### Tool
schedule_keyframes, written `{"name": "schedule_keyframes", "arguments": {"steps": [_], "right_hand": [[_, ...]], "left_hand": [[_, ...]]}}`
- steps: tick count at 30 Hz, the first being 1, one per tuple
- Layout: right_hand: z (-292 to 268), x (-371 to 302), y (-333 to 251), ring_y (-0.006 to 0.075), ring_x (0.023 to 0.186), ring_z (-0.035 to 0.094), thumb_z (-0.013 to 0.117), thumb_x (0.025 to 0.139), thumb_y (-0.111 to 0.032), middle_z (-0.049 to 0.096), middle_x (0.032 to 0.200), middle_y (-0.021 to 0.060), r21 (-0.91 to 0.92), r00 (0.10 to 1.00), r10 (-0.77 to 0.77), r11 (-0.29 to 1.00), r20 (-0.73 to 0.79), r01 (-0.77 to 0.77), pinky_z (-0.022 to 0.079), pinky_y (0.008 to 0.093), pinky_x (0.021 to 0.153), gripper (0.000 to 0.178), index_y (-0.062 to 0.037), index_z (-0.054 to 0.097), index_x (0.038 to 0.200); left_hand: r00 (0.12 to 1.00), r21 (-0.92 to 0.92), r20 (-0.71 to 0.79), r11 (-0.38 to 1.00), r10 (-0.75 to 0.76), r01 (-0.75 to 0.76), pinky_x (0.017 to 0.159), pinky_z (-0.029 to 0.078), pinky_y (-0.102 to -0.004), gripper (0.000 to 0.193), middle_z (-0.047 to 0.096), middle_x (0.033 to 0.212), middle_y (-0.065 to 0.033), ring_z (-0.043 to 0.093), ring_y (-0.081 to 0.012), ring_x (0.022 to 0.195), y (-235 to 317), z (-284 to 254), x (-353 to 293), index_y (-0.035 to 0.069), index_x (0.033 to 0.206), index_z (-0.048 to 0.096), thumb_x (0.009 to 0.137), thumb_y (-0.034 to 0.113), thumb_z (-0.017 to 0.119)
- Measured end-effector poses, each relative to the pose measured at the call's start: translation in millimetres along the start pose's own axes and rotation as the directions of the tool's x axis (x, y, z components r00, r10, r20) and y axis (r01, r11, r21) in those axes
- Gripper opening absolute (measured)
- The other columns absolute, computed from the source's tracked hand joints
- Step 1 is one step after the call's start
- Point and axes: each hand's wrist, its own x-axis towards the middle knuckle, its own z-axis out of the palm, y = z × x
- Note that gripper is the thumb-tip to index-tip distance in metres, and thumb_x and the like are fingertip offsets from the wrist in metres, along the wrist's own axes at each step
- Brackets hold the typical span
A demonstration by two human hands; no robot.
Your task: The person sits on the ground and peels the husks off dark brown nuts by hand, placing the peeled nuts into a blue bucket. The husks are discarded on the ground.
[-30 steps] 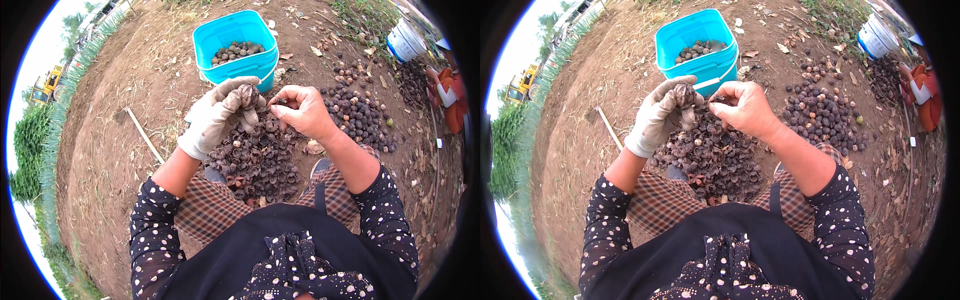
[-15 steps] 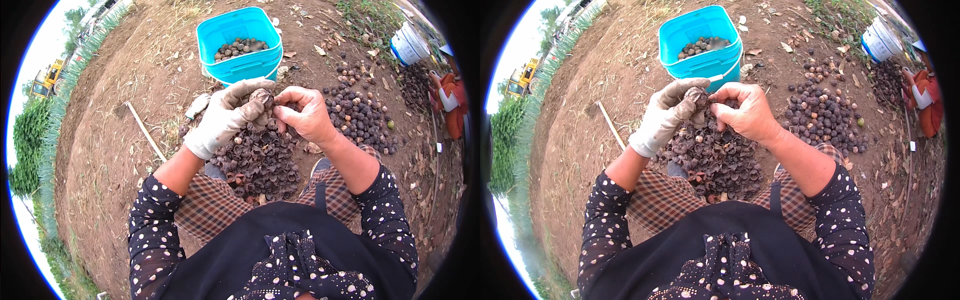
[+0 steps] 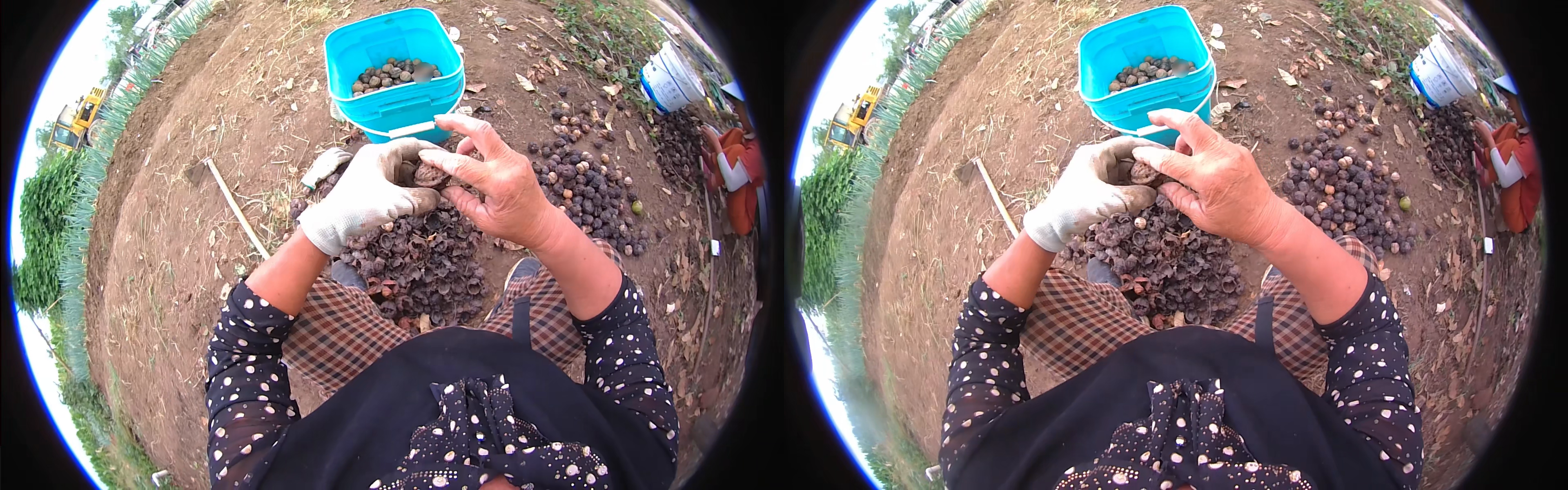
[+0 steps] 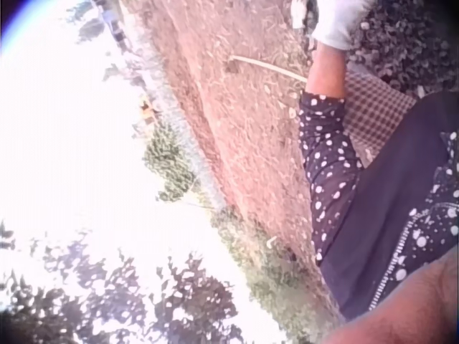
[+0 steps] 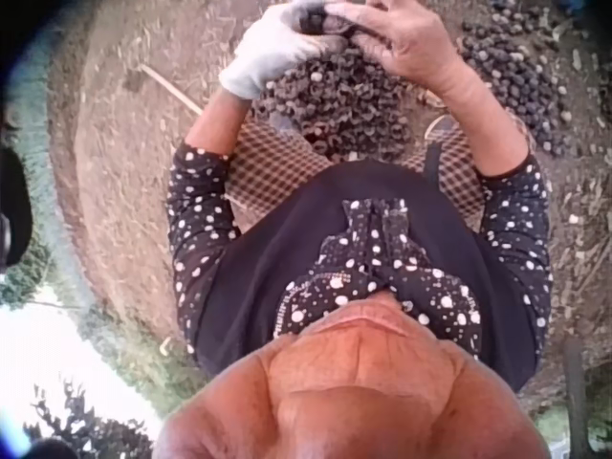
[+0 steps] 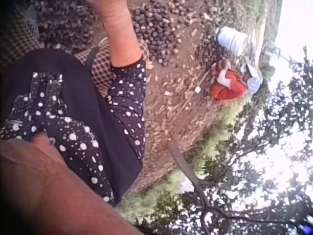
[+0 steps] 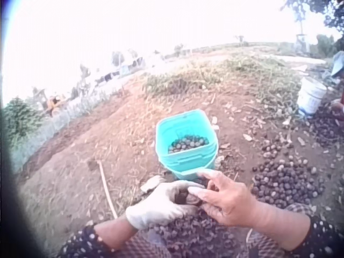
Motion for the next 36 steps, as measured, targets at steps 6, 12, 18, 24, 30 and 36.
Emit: {"name": "schedule_keyframes", "arguments": {"steps": [6, 12, 18, 24, 30, 36], "right_hand": [[1.7, -3.0, 4.0, 0.0239, 0.094, 0.066, 0.083, 0.069, -0.006, 0.06, 0.123, 0.0107, 0.144, 0.993, 0.111, 0.984, -0.03, -0.105, 0.057, 0.0354, 0.083, 0.045, -0.0069, 0.072, 0.113], [9.4, -6.5, 10.4, 0.0238, 0.095, 0.066, 0.089, 0.065, -0.01, 0.065, 0.109, 0.0103, 0.28, 0.986, 0.158, 0.95, -0.059, -0.136, 0.056, 0.034, 0.084, 0.046, -0.0053, 0.076, 0.109], [13.7, -6.0, 0.0, 0.0225, 0.089, 0.066, 0.089, 0.061, -0.004, 0.065, 0.101, 0.009, 0.188, 0.981, 0.072, 0.982, -0.182, -0.037, 0.056, 0.0317, 0.076, 0.048, -0.0064, 0.076, 0.107], [16.1, -10.7, 5.9, 0.0067, 0.067, 0.051, 0.091, 0.072, -0.013, 0.061, 0.101, 0.0039, 0.405, 0.969, 0.223, 0.9, -0.106, -0.163, 0.045, 0.0233, 0.063, 0.042, -0.0027, 0.075, 0.109], [21.4, -11.6, 9.4, 0.0052, 0.08, 0.06, 0.084, 0.081, -0.004, 0.066, 0.103, 0.0011, 0.775, 0.884, 0.462, 0.535, 0.065, -0.337, 0.051, 0.0204, 0.072, 0.04, -0.0017, 0.071, 0.118], [23.8, -15.4, 8.4, 0.0025, 0.08, 0.06, 0.085, 0.08, -0.004, 0.066, 0.103, 0.0004, 0.693, 0.897, 0.441, 0.642, 0.015, -0.327, 0.052, 0.0184, 0.07, 0.044, 0.0003, 0.068, 0.121]], "left_hand": [[0.995, -0.027, -0.008, 0.995, -0.1, 0.099, 0.07, 0.053, -0.0233, 0.045, 0.069, 0.1, -0.0046, 0.063, -0.007, 0.082, -1.3, -7.3, -4.6, -0.004, 0.128, 0.06, 0.088, 0.012, 0.075], [0.997, -0.017, -0.003, 0.997, -0.077, 0.077, 0.062, 0.054, -0.0247, 0.052, 0.07, 0.097, -0.0095, 0.067, -0.0128, 0.074, 0.4, -14.3, -5.1, -0.006, 0.127, 0.059, 0.09, 0.027, 0.076], [0.999, -0.071, 0.031, 0.997, -0.009, 0.011, 0.063, 0.058, -0.0272, 0.056, 0.071, 0.102, -0.0131, 0.071, -0.0179, 0.079, 4.4, -10.2, -2.6, -0.006, 0.127, 0.059, 0.093, 0.036, 0.072], [0.997, -0.282, 0.077, 0.959, 0.006, 0.016, 0.059, 0.059, -0.0285, 0.046, 0.071, 0.104, -0.0153, 0.074, -0.0229, 0.079, -11.3, -17.5, 2.2, -0.006, 0.128, 0.058, 0.098, 0.03, 0.064], [0.995, -0.469, 0.075, 0.883, 0.067, -0.024, 0.061, 0.059, -0.0304, 0.046, 0.072, 0.11, -0.0126, 0.073, -0.0222, 0.08, -22.0, -20.1, 5.8, -0.004, 0.127, 0.059, 0.096, 0.029, 0.069], [0.996, -0.387, 0.046, 0.921, 0.07, -0.047, 0.066, 0.059, -0.03, 0.048, 0.071, 0.112, -0.0129, 0.072, -0.0194, 0.081, -14.1, -18.0, 0.0, -0.003, 0.127, 0.059, 0.095, 0.03, 0.072]]}}
